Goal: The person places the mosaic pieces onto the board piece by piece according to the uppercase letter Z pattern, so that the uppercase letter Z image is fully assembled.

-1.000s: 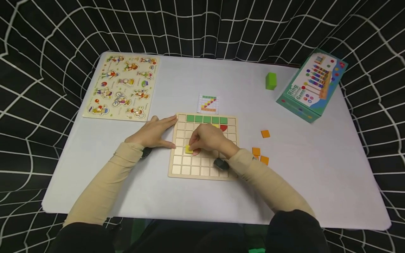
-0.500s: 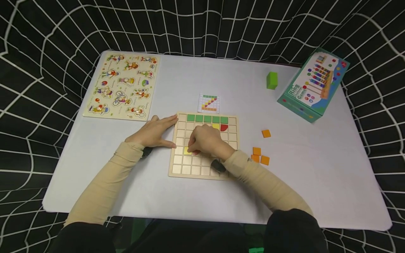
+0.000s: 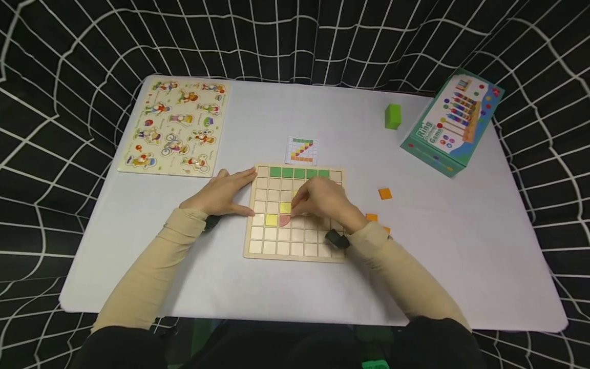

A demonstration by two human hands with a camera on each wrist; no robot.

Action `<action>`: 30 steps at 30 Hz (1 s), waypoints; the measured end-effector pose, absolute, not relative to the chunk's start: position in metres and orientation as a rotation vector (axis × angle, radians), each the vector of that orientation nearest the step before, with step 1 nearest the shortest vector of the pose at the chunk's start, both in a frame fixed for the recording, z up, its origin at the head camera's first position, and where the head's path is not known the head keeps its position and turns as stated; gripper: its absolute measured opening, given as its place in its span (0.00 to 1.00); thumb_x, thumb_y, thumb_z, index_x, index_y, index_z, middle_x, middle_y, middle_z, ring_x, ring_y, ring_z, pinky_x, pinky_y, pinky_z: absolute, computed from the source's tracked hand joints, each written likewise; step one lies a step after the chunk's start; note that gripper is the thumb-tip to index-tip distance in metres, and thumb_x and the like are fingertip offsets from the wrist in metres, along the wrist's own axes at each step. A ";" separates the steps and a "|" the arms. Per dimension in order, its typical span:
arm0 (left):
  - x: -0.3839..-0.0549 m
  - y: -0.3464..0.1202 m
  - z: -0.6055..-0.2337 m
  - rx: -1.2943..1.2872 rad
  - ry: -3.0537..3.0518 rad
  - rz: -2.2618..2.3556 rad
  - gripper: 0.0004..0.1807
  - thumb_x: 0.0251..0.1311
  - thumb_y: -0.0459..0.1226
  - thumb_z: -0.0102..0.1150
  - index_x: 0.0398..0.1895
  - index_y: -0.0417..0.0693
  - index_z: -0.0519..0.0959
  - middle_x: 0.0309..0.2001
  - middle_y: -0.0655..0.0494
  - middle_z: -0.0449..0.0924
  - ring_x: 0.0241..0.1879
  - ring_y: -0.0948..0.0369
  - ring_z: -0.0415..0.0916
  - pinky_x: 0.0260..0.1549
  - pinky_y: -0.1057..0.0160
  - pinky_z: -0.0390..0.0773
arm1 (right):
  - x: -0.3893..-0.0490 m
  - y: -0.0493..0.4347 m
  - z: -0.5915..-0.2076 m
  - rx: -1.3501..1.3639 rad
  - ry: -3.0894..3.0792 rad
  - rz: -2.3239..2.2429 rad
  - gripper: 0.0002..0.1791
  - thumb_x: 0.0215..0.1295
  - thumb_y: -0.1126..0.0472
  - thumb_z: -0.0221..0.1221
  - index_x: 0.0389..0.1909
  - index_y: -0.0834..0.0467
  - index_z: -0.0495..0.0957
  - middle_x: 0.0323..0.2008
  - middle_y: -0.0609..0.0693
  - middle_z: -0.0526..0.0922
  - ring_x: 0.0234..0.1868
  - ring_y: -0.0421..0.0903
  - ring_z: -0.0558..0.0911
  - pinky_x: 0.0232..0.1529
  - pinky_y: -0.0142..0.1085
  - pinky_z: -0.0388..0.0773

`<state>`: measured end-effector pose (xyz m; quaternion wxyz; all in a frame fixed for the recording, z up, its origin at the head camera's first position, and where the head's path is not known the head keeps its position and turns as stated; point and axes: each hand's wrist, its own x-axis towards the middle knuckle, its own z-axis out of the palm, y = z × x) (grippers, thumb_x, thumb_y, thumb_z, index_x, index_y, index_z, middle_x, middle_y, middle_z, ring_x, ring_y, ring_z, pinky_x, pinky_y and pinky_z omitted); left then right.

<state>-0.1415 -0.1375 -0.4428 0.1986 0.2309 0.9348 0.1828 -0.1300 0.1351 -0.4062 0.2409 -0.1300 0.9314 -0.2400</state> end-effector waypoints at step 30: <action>-0.141 -0.138 -0.442 0.673 2.599 0.541 0.57 0.53 0.56 0.76 0.81 0.47 0.58 0.84 0.53 0.53 0.45 0.52 0.64 0.45 0.57 0.66 | -0.105 0.296 -0.406 0.127 2.450 -0.542 0.26 0.61 0.48 0.72 0.55 0.59 0.86 0.64 0.68 0.80 0.67 0.67 0.70 0.61 0.65 0.69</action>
